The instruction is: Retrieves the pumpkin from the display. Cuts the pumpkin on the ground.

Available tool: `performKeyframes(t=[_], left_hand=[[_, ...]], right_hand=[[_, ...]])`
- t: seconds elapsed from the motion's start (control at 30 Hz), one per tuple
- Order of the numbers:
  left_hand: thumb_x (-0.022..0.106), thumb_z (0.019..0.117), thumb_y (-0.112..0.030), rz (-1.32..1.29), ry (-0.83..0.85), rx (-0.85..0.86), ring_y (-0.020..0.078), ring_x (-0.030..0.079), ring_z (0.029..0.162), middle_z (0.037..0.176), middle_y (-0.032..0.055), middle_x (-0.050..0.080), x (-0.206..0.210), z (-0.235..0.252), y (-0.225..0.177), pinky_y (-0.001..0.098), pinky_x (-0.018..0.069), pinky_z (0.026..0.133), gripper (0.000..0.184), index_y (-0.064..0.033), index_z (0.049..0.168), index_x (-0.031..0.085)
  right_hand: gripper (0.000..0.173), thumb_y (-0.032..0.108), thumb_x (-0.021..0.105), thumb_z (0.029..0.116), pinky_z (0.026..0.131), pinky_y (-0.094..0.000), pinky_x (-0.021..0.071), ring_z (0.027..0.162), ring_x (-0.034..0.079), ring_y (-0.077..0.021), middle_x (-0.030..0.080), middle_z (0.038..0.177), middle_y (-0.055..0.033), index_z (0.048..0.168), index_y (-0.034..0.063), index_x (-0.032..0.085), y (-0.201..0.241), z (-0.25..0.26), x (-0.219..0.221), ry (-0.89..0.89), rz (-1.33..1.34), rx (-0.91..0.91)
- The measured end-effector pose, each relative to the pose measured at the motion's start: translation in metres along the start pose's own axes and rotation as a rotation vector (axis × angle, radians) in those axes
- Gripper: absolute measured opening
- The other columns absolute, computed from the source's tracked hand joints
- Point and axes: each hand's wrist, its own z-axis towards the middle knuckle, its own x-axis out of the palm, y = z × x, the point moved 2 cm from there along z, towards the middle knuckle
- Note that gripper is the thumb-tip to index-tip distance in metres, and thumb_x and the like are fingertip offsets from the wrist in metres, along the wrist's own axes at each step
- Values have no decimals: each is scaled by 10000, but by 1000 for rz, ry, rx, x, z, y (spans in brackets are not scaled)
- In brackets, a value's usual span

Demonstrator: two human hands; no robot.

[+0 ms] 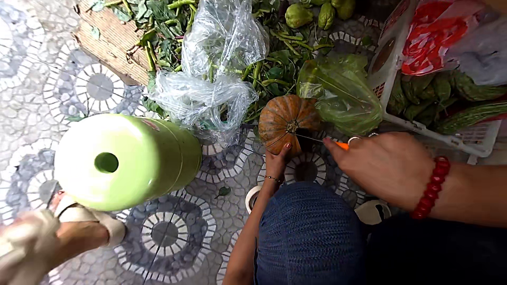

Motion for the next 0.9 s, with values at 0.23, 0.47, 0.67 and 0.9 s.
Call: performKeyframes(t=[0.23,0.47,0.67,0.9], left_hand=[[730,949,-125,118,66,78,273,692,1048,1264,229,614,-12,17,-7,429,611,856,700,-2,1502,320],[573,997,-66,56,195,60,199,689,1013,1248,171,610,-37,25,4,357,600,860,562,1,1491,314],[562,989,-153,59,173,66,208,676,1066,1285,169,592,-42,19,13,378,604,882,624,5,1508,254],[795,792,-522,-49,295,70,142,724,938,1061,15,715,-67,12,34,377,628,821,784,-92,1342,440]], right_hand=[[577,-22,512,1006,650,-539,540,785,687,-432,675,908,-247,1564,99,435,-34,66,66,-3,174,-45],[566,-8,546,994,626,-519,541,733,687,-414,673,890,-245,1544,102,473,-64,46,91,-52,226,-58],[299,241,528,1019,410,-358,428,492,588,-222,579,621,-36,1221,182,740,-78,-31,30,-418,219,-144],[258,202,662,959,603,-174,557,685,643,21,735,860,72,1195,134,744,-181,-125,64,-551,877,169]])
